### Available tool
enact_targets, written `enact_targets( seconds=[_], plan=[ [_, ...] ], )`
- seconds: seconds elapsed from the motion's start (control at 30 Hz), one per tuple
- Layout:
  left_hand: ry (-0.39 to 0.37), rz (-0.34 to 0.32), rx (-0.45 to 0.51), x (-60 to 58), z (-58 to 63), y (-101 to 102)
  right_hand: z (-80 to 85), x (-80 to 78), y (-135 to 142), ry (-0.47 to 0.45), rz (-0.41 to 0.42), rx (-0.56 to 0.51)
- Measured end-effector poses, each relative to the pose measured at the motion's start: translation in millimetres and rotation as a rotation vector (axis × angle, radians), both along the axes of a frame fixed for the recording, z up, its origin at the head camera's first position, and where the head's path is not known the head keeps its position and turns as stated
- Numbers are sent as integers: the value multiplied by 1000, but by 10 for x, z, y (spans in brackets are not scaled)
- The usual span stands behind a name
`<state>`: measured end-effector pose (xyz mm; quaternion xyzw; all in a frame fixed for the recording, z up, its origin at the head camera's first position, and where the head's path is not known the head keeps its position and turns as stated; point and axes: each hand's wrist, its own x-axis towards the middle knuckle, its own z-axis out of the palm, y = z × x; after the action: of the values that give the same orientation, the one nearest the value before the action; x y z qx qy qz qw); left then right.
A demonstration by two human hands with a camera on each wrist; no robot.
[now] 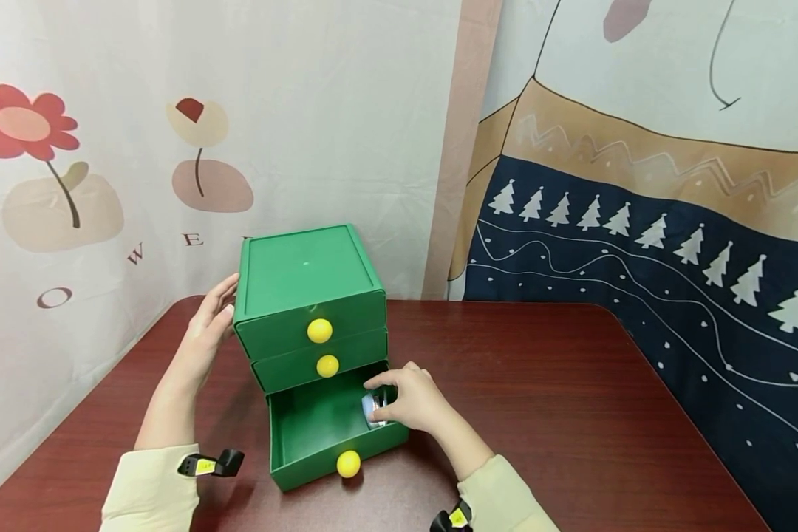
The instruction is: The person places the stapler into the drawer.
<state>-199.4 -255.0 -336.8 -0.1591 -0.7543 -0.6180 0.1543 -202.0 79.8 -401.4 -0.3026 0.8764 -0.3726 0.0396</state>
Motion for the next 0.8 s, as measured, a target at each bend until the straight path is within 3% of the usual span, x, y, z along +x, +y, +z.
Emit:
enact_targets(
  seconds=[0.37, 0.53, 0.8],
  plan=[
    [-11, 14, 2, 12, 24, 1, 69, 162, 10, 258, -11, -217],
    [-15, 12, 9, 24, 43, 6, 119, 309, 6, 284, 80, -282],
    [-12, 8, 10, 6, 31, 10, 56, 485, 90, 279, 214, -240]
  ],
)
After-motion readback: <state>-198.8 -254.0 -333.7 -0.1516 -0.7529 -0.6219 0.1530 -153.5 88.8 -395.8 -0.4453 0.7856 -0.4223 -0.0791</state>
